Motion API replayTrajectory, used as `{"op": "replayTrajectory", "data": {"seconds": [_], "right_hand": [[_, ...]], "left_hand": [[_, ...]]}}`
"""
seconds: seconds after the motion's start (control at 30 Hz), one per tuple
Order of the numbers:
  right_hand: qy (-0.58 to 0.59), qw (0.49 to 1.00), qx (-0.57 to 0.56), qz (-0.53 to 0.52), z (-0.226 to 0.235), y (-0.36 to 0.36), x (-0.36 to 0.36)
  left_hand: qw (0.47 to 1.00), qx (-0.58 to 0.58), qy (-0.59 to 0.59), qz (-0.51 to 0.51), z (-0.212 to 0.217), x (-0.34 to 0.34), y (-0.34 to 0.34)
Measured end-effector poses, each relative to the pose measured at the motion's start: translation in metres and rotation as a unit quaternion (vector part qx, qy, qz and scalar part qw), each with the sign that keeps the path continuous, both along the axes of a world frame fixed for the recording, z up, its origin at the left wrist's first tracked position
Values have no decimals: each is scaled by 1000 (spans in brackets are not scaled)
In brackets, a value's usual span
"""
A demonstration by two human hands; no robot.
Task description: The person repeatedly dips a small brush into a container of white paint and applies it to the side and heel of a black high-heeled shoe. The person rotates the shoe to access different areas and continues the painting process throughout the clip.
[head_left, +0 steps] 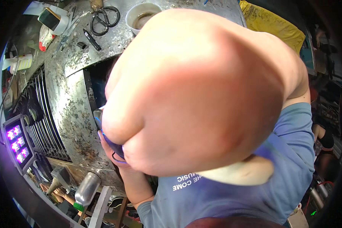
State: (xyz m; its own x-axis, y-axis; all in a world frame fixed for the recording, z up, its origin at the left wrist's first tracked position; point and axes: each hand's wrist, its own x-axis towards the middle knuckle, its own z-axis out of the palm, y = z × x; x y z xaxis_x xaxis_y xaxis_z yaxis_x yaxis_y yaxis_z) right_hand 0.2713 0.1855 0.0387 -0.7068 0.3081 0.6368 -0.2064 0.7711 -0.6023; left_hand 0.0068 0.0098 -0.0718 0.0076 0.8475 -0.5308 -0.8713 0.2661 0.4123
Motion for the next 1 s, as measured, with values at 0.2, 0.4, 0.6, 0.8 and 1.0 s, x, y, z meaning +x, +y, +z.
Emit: {"op": "replayTrajectory", "data": {"seconds": [0.2,0.4,0.6,0.8,1.0], "right_hand": [[18,993,7,-116,-1,38,19],[-198,917,48,-343,-41,94,44],[-371,823,83,-422,-87,109,30],[-83,913,119,-381,-51,93,39],[-136,934,-13,-330,-59,86,42]], "left_hand": [[961,23,-266,-74,-22,21,-6],[931,43,-358,-65,-29,38,-11],[905,31,-422,-53,-26,53,-3],[891,33,-450,-40,-27,55,2],[889,25,-454,-44,-23,58,5]]}}
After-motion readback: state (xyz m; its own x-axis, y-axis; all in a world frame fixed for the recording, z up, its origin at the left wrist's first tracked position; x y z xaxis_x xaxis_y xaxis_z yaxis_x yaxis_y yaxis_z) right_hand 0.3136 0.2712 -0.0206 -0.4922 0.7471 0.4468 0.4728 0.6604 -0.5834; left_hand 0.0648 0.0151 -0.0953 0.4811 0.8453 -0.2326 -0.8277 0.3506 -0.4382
